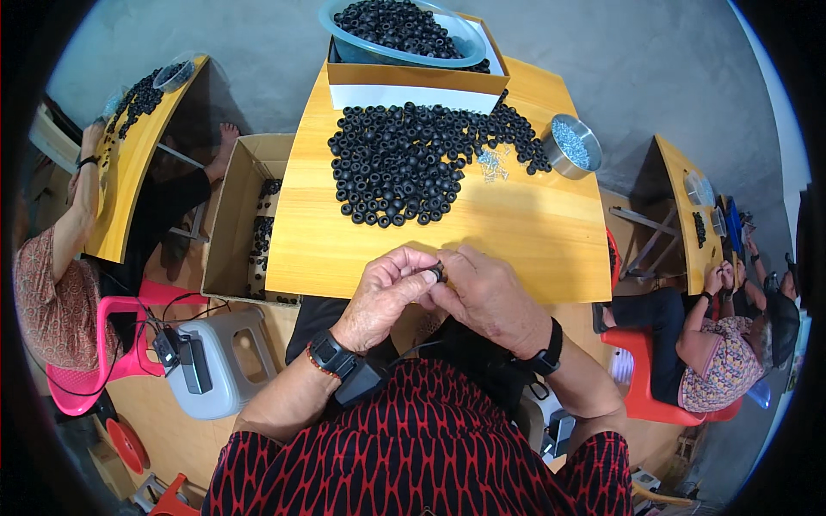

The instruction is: Assembling small metal components into black plastic grommets at a workstation.

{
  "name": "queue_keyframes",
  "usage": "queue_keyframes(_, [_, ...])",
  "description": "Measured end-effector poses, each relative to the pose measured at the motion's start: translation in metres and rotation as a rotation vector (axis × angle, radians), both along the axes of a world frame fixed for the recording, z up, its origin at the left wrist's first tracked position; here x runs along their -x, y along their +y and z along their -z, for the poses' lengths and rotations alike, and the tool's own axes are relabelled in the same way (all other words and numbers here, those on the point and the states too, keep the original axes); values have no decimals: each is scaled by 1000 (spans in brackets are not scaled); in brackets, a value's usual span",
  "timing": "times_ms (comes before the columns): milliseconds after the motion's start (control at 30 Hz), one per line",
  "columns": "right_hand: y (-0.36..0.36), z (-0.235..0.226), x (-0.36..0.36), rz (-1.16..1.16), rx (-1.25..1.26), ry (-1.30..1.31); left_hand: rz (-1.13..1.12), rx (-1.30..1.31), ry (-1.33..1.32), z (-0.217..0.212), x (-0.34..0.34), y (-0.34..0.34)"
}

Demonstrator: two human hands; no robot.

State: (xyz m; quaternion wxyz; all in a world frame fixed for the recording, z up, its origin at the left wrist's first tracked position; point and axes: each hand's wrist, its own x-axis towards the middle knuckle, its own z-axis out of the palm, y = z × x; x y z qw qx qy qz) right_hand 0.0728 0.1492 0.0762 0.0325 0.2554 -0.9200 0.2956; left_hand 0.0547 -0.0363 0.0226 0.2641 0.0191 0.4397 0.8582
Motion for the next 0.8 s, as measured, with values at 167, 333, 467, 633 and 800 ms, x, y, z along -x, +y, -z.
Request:
queue_keyframes(167, [-3,-3,-3,6,-122,58,66,134,120,6,-2,-3])
queue_keyframes(333, [-5,1,-5,10,-158,70,12,174,178,9,-5,2])
queue_keyframes(467, [-3,7,-3,-27,-172,69,-6,254,207,8,-6,4])
queue_keyframes(633, [0,10,-4,-20,-183,70,-28,282,244,10,-8,8])
queue_keyframes(800, [3,10,-2,-19,-126,60,-1,282,244,6,-6,6])
